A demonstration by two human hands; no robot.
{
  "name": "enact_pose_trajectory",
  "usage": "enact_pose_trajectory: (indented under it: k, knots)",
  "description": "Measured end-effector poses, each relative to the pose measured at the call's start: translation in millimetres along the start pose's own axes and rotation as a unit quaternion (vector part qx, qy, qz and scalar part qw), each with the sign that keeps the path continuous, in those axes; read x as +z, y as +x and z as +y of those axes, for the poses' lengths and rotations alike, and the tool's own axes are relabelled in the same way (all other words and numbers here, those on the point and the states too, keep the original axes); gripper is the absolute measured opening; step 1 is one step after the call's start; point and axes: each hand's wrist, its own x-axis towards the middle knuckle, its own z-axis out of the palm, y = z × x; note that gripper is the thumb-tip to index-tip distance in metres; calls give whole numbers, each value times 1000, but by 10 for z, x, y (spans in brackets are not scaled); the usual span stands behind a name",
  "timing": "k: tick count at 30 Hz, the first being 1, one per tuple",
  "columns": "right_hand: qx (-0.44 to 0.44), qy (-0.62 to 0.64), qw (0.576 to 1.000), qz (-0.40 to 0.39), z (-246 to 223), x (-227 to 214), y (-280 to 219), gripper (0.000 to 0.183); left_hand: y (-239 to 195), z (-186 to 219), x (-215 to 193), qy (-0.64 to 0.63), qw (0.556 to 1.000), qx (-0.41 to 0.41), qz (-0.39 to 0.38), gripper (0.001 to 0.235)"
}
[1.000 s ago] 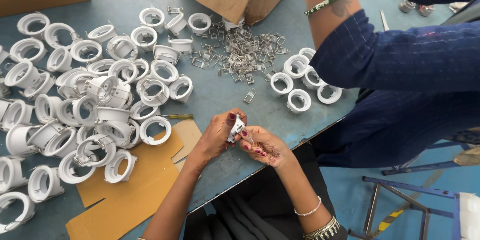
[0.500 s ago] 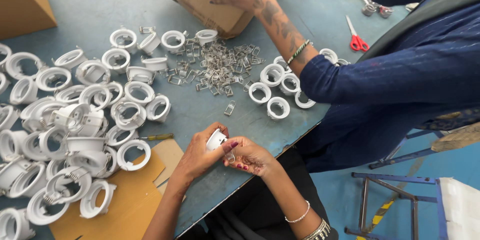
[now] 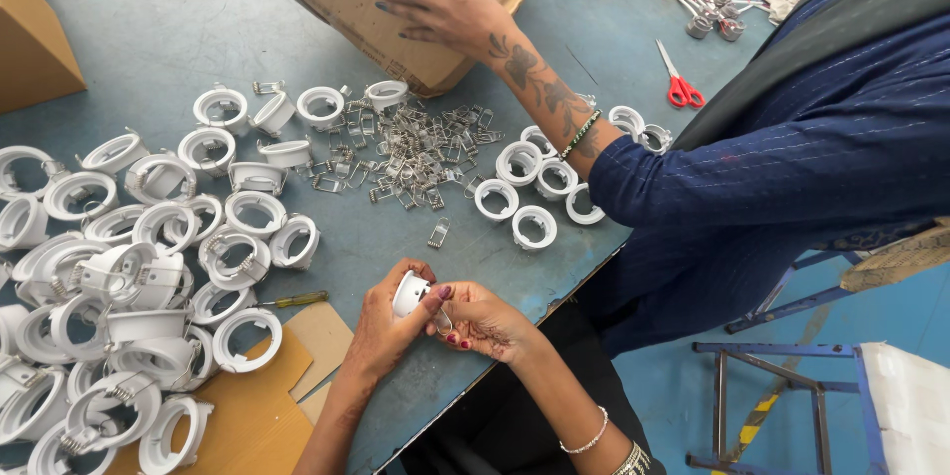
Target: The person assembles white circular light fixture housings by inserting metal spring clips into each unit. The person repeatedly picks a housing, inserts a clip, and places the completed unit on the table. A coworker packs finished units into a cardboard box.
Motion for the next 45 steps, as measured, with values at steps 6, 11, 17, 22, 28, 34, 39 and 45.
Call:
enact_pose_trajectory:
  k: [6,11,17,22,28,34,39,45]
  knots:
    - [43,-23,999,-1,-43,38,-7,30,23,-2,6,-9,1000,-6,-13,37]
    - [33,24,998,-43,-15,-14,12,29,18,-36,-2,-15,1000,5,-19,40]
    - [12,34,998,-46,2,-74,30,27,31,-63,-3,-27,999,-6,-44,46]
    - [-1,20,999,-46,0,-73,49,27,21,-69,14,-48,998,-9,-34,44]
    - [-8,-63,998,-5,-56,16,33,29,24,-84,62,-45,998,-46,5,38]
    - [-57,-129,989,51,-41,113,89,25,4,-134,129,15,989,64,132,32]
    - [-71,-144,983,93,-42,200,146,22,7,-177,173,-45,985,18,168,35]
    - [-115,-284,938,160,-134,401,187,20,19,-194,170,-162,970,-16,181,51]
